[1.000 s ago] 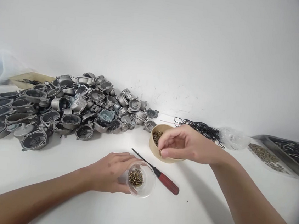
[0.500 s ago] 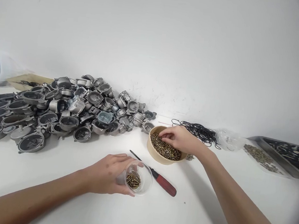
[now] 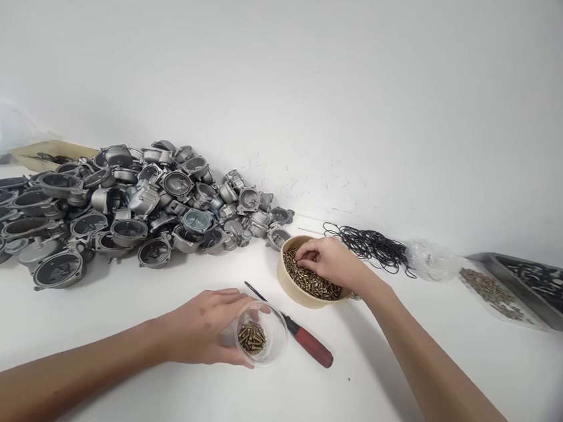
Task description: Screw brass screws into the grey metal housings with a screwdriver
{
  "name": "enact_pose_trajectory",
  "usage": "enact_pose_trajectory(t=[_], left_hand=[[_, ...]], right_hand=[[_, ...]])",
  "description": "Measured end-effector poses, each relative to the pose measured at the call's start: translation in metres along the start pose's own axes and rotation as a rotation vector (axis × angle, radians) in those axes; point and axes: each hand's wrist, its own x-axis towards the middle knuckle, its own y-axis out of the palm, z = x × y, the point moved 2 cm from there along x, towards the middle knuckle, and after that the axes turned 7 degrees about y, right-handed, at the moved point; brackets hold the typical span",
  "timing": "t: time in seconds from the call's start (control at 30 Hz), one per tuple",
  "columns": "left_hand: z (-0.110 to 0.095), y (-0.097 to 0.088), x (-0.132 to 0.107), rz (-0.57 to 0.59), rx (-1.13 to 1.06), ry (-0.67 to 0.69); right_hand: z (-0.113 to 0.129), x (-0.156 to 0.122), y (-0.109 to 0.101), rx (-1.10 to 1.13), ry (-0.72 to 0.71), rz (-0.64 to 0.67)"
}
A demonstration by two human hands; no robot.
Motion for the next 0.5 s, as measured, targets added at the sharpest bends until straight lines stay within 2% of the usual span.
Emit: enact_pose_trajectory(t=[0.1, 0.3, 0.5], left_hand=[[-0.001, 0.000, 0.000, -0.005, -0.003, 0.001], [0.000, 0.001, -0.002, -0.018, 0.006, 0.022], [0.002, 0.001, -0.003, -0.024, 0.007, 0.017]], right_hand=[[-0.005, 0.000, -0.002, 0.105, 0.056, 0.003], [-0.014, -0.003, -0.007, 0.300, 0.077, 0.011], [-0.007, -0.008, -0.013, 0.430, 0.092, 0.066]])
